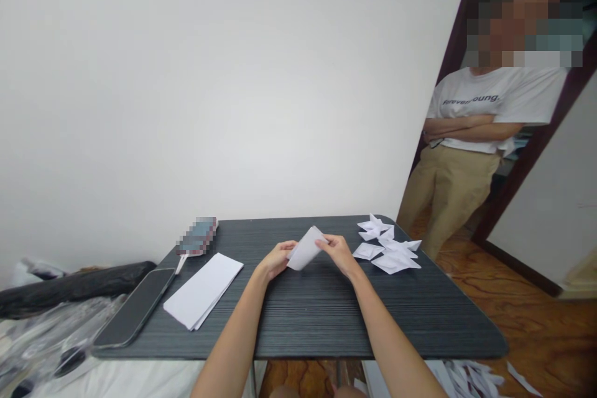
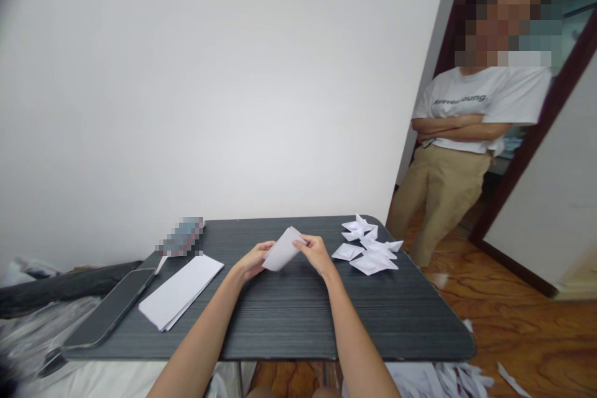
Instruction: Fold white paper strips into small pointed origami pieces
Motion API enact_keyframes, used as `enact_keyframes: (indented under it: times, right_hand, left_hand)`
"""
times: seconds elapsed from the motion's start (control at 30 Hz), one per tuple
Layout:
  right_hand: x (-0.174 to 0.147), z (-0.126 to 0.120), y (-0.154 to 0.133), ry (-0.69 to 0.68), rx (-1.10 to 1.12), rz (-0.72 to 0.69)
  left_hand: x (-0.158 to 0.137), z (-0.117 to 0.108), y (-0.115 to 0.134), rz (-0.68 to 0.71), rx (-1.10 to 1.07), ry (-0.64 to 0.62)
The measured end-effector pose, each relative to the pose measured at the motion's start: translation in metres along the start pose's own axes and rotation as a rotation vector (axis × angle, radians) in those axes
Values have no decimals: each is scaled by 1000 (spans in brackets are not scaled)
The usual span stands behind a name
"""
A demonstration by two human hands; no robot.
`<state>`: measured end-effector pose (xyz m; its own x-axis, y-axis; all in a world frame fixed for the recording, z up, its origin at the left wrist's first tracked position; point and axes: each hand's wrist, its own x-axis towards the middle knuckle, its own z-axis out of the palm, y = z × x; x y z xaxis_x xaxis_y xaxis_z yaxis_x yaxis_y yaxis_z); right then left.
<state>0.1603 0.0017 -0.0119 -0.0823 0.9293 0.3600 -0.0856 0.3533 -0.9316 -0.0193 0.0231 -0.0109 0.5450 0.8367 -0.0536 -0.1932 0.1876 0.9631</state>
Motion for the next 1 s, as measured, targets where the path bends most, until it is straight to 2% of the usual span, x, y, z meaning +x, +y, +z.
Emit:
enact_keyframes:
  times: [0.17,0.3,0.5,0.8,1.0]
  right_hand:
    - [-2,2,-4,-83,-44,45]
    - [-5,8,-11,-149,-87,23]
    - [-5,15,-19,-42,-240,-69]
    - [-7,20,-24,-62,-402,-153]
    - [-6,24,-19,68,-433,-187]
  left_hand:
    - [-4,12,13,269,216,155]
    - [-6,22,19,395,349,186]
    - [-7,31,17,452,397,185]
    - [-10,30,20,480,429,232]
    - [-8,30,19,485,412,328]
